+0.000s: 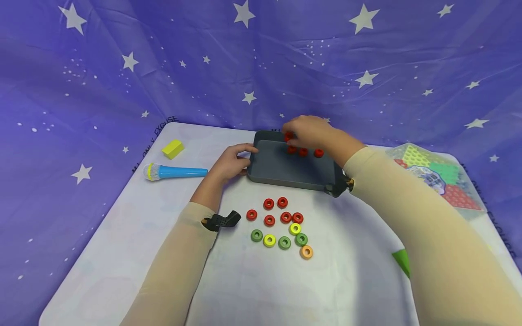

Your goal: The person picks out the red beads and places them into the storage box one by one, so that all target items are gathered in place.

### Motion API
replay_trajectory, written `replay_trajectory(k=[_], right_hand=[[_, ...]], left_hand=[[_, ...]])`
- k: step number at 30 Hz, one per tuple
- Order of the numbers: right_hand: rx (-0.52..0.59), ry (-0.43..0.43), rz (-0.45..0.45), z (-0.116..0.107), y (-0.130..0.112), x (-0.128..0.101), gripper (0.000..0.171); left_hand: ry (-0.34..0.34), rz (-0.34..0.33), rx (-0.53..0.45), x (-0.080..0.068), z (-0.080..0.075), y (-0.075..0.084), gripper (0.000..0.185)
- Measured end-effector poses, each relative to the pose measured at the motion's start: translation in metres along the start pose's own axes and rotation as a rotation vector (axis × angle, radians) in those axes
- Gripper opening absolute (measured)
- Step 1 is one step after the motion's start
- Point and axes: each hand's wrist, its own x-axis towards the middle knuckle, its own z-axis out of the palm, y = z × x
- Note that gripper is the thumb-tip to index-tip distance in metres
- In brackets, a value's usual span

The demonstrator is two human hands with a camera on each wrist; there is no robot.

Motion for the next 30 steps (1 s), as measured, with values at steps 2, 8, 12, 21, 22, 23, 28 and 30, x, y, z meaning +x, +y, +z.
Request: replay_trajectory(k=[2,8,12,21,22,23,28,30], right_hand=[[-0.005,-0.008,0.019,0.005,0.001,0.008,0.018],[-0.020,-0.045,0.057,0.023,0.001,0.029,0.019],[-0.037,-0.065,0.076,0.034,0.000,0.035,0.020],[-0.064,-0.092,0.096,0.051,0.000,0.035,0.026],[-0.052,-0.087,0.092,0.050,0.000,0.034,0.029],[-0.039,-0.079,0.092,0.047,0.001,0.033,0.032],[0.043,0.003,0.085,0.022,0.004,0.015,0.046],[0.066,0.049,0.080,0.011,0.006,-0.001,0.048]], left_hand=[[-0.001,-0.003,0.007,0.000,0.000,0.002,0.046],[0.003,-0.009,0.021,-0.001,-0.001,0.002,0.045],[-0.009,-0.001,0.024,0.000,0.001,0.001,0.045],[-0.010,-0.004,0.031,-0.001,0.004,-0.002,0.045],[-0.007,-0.005,0.033,-0.001,0.004,-0.003,0.045],[-0.004,-0.004,0.035,-0.001,0.003,-0.003,0.045],[0.013,0.005,0.034,-0.002,0.000,-0.004,0.044],[0.012,0.009,0.031,-0.001,0.001,-0.004,0.044]])
